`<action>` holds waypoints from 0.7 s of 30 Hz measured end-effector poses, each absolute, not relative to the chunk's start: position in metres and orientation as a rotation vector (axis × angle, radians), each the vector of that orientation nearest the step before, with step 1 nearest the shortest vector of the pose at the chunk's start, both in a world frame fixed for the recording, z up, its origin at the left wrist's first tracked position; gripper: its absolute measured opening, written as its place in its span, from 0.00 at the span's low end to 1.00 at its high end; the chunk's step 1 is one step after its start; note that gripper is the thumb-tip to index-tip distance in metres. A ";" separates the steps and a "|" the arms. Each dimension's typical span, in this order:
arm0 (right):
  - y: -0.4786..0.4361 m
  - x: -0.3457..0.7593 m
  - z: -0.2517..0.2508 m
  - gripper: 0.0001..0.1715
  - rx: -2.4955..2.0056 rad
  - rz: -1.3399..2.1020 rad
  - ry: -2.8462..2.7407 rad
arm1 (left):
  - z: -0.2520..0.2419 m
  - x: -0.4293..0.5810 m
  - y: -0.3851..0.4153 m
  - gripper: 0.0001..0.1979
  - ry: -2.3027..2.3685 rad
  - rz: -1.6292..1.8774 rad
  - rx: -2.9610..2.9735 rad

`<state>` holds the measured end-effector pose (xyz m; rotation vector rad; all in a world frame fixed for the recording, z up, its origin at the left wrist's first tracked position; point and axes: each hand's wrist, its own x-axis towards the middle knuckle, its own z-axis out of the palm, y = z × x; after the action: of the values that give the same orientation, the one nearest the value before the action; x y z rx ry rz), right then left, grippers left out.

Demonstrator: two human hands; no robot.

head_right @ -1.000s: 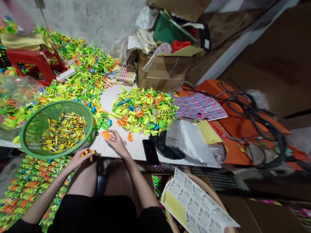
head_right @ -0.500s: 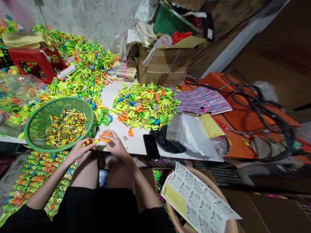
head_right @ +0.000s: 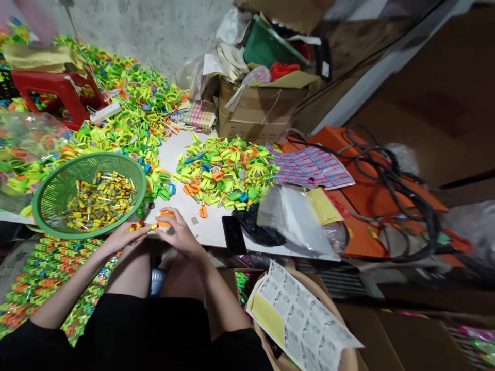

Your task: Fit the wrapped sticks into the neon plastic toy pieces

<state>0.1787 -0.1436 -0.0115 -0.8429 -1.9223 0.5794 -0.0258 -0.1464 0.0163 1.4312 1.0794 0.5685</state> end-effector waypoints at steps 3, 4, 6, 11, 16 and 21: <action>-0.144 0.183 -0.010 0.13 -0.830 0.561 -1.972 | 0.016 -0.024 -0.150 0.25 1.024 0.557 1.340; -0.145 0.184 -0.009 0.12 -0.826 0.579 -1.992 | 0.017 -0.024 -0.151 0.25 1.012 0.549 1.331; -0.146 0.186 -0.008 0.12 -0.818 0.621 -2.027 | 0.018 -0.025 -0.153 0.25 0.993 0.524 1.363; -0.152 0.179 -0.014 0.09 -0.822 0.689 -2.018 | 0.018 -0.030 -0.153 0.27 1.019 0.498 1.461; -0.142 0.194 -0.015 0.13 -0.973 0.997 -2.121 | -0.010 -0.030 -0.152 0.29 1.079 0.409 1.473; -0.113 0.267 -0.004 0.16 -1.229 1.332 -2.171 | -0.057 -0.050 -0.160 0.29 1.130 0.355 1.527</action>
<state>0.2668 -0.1134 -0.0045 -1.2294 -2.1715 1.3322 -0.0504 -0.1603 -0.0572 1.5268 1.1300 0.3547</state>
